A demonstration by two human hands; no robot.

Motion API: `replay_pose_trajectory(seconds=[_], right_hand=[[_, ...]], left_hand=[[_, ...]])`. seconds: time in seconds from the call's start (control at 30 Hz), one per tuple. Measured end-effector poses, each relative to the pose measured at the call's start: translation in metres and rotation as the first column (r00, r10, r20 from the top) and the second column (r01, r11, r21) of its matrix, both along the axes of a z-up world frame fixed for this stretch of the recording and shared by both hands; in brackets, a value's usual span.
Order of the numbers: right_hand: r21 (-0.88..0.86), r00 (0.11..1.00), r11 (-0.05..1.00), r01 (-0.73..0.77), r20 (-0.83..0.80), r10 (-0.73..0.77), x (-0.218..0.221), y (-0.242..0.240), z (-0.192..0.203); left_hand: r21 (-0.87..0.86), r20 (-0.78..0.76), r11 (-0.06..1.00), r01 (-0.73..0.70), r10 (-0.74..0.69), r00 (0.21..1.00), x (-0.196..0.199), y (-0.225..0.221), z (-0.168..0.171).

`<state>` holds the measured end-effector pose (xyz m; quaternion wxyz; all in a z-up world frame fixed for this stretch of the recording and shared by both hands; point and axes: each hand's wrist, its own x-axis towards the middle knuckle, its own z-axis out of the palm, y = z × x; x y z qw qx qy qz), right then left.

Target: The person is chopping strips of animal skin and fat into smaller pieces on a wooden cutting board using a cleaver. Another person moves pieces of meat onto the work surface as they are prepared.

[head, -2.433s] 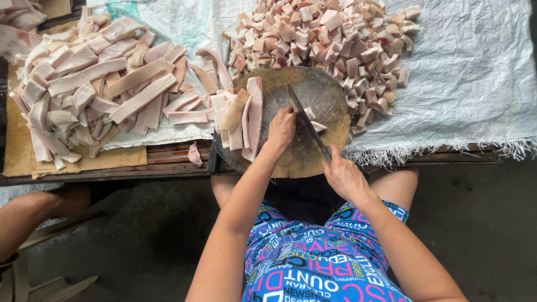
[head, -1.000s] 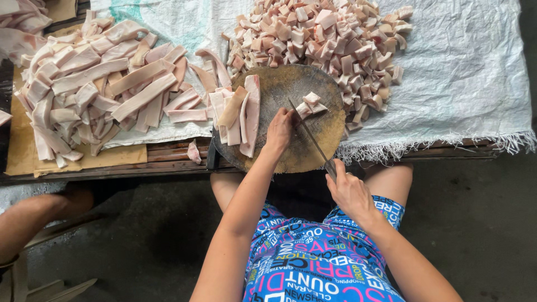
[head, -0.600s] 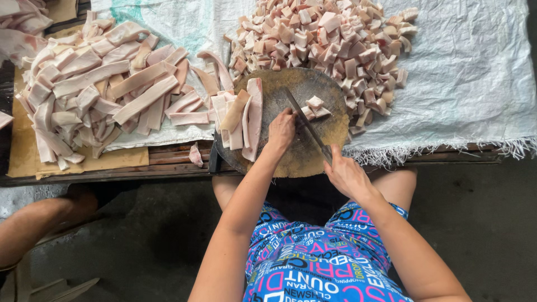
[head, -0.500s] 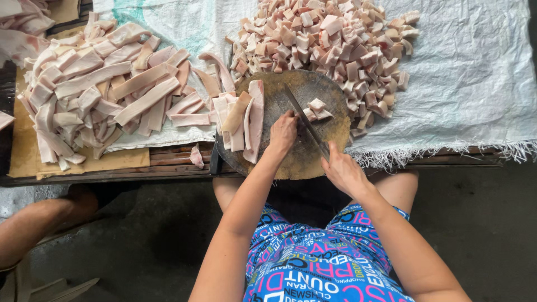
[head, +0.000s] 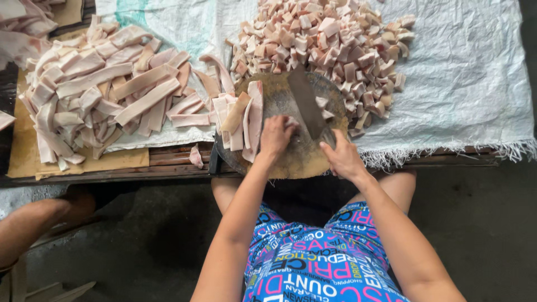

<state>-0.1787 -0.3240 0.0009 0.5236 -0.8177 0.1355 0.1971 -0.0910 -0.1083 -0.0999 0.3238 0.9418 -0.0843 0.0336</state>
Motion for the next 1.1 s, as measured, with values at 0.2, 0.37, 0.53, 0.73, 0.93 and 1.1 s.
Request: replay_pose_trajectory(seconds=[0.2,0.37,0.53,0.73,0.93,1.1], right_hand=[[0.359,0.963,0.897,0.258,-0.018,-0.27,-0.029,-0.03,0.016],[0.106,0.942,0.938,0.329,0.03,-0.334,-0.046,-0.047,0.025],[0.02,0.929,0.929,0.37,-0.008,-0.37,-0.058,-0.05,0.024],[0.015,0.955,0.958,0.285,-0.094,-0.282,-0.063,-0.051,0.015],[-0.004,0.964,0.969,0.246,-0.103,-0.245,-0.061,-0.056,0.015],[0.017,0.976,0.977,0.214,-0.032,-0.214,-0.062,-0.063,0.005]], left_hand=[[-0.336,-0.276,0.94,-0.066,-0.032,0.96,0.021,0.004,0.006],[-0.167,-0.285,0.966,0.198,-0.239,0.928,0.039,-0.048,0.028],[0.175,-0.465,0.949,0.264,-0.156,0.871,0.043,-0.104,0.045],[0.209,-0.177,0.936,0.284,-0.25,0.952,0.044,-0.113,-0.011],[0.232,-0.283,0.937,0.26,-0.191,0.94,0.025,-0.137,-0.002],[0.234,-0.341,0.954,0.19,-0.102,0.935,0.051,-0.131,0.003]])
